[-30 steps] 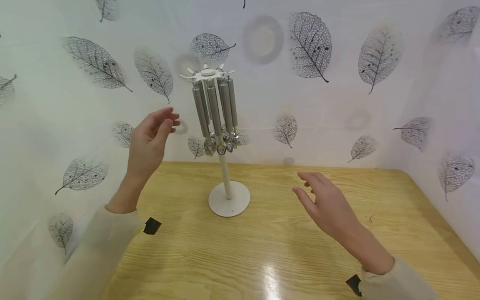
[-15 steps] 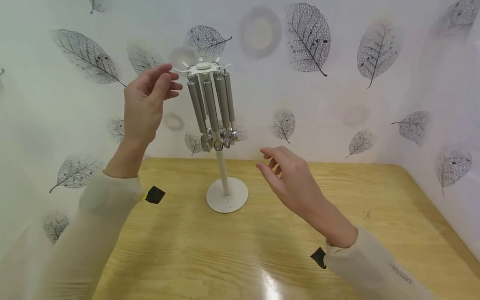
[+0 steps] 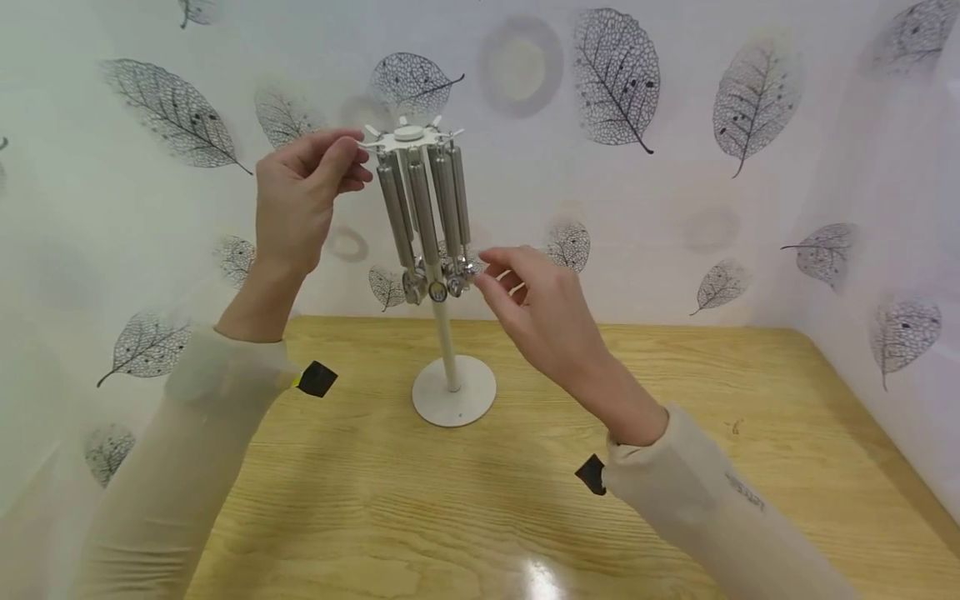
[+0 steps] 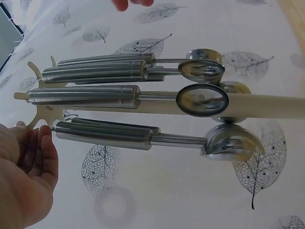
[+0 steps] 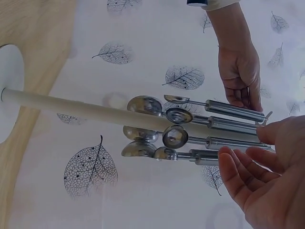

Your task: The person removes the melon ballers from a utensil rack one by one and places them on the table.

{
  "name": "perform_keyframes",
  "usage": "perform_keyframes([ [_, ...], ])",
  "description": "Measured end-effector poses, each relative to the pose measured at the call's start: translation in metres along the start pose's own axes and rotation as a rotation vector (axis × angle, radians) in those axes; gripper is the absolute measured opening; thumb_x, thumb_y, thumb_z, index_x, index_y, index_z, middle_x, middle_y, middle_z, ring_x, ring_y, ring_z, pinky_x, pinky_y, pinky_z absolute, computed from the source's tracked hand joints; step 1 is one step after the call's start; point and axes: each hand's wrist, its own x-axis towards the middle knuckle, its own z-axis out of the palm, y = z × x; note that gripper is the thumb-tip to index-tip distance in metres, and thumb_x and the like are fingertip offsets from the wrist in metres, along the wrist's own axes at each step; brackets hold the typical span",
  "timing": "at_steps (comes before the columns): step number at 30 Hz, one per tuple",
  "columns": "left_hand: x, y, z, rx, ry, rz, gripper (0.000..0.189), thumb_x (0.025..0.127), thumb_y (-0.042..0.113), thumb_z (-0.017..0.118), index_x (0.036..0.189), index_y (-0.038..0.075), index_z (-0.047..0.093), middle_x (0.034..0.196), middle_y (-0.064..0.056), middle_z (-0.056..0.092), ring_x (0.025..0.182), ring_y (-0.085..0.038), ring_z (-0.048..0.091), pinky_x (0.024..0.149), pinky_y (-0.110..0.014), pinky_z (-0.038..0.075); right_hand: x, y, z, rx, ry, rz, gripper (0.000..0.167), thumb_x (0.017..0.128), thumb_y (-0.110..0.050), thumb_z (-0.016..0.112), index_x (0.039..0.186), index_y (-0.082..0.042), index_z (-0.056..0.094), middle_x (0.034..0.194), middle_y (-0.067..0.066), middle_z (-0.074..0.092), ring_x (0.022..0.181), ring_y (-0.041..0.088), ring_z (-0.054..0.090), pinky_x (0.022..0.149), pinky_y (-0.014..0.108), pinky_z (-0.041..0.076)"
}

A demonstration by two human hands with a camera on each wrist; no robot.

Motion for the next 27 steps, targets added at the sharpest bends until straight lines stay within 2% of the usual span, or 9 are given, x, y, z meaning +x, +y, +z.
perform_keyframes([
  [2, 0.000, 0.001, 0.000, -0.004, 0.006, 0.000, 0.018, 0.099, 0.006, 0.070, 0.109, -0.009, 0.073, 0.088, -0.009, 0.072, 0.075, -0.017, 0.070, 0.079, -0.029, 0.061, 0.005, -0.003, 0.002, 0.023, 0.007, -0.001, 0.022, 0.097, -0.003, 0.072, 0.118, 0.005, 0.072, 0.099, 0.009, 0.075, 0.082, 0.014, 0.067, 0.068, 0.018, 0.055],
  [5, -0.001, 0.002, 0.001, -0.051, 0.017, -0.021, 0.013, 0.097, 0.005, 0.073, 0.103, -0.007, 0.075, 0.087, -0.013, 0.072, 0.073, -0.019, 0.069, 0.077, -0.027, 0.061, 0.011, -0.008, 0.006, 0.049, 0.020, -0.015, 0.022, 0.097, -0.002, 0.072, 0.117, 0.006, 0.071, 0.098, 0.010, 0.075, 0.081, 0.015, 0.067, 0.068, 0.018, 0.055],
  [10, -0.002, 0.004, 0.004, -0.041, 0.000, 0.018, 0.013, 0.096, 0.002, 0.073, 0.101, -0.009, 0.073, 0.087, -0.013, 0.073, 0.072, -0.019, 0.069, 0.074, -0.026, 0.061, 0.021, -0.015, 0.012, 0.057, 0.047, -0.030, 0.021, 0.096, -0.003, 0.073, 0.115, 0.007, 0.072, 0.099, 0.011, 0.075, 0.082, 0.016, 0.068, 0.068, 0.020, 0.056],
  [14, -0.004, 0.006, 0.008, -0.034, -0.009, 0.031, 0.013, 0.096, 0.000, 0.072, 0.100, -0.012, 0.072, 0.086, -0.012, 0.073, 0.071, -0.019, 0.069, 0.074, -0.026, 0.060, 0.029, -0.019, 0.017, 0.072, 0.063, -0.011, 0.022, 0.097, -0.005, 0.073, 0.115, 0.007, 0.072, 0.099, 0.011, 0.075, 0.081, 0.017, 0.068, 0.069, 0.020, 0.056],
  [18, -0.006, 0.009, 0.011, -0.023, -0.011, 0.023, 0.010, 0.095, 0.001, 0.074, 0.097, -0.009, 0.073, 0.084, -0.012, 0.073, 0.072, -0.019, 0.068, 0.074, -0.025, 0.060, 0.037, -0.023, 0.021, 0.091, 0.078, 0.017, 0.021, 0.097, -0.006, 0.073, 0.115, 0.006, 0.072, 0.099, 0.011, 0.075, 0.079, 0.016, 0.068, 0.067, 0.020, 0.056],
  [22, -0.008, 0.009, 0.014, 0.031, -0.025, 0.087, 0.013, 0.096, 0.002, 0.073, 0.098, -0.011, 0.072, 0.083, -0.012, 0.072, 0.071, -0.018, 0.067, 0.074, -0.027, 0.060, 0.045, -0.026, 0.024, 0.082, 0.108, 0.027, 0.020, 0.098, -0.007, 0.073, 0.113, 0.005, 0.074, 0.099, 0.011, 0.076, 0.076, 0.017, 0.070, 0.066, 0.020, 0.057],
  [27, -0.009, 0.007, 0.015, 0.047, -0.024, 0.108, 0.012, 0.096, 0.003, 0.074, 0.098, -0.009, 0.073, 0.082, -0.013, 0.072, 0.071, -0.017, 0.066, 0.074, -0.028, 0.059, 0.053, -0.027, 0.029, 0.062, 0.142, 0.067, 0.019, 0.096, -0.008, 0.075, 0.112, 0.003, 0.076, 0.100, 0.012, 0.077, 0.074, 0.019, 0.072, 0.067, 0.021, 0.057],
])
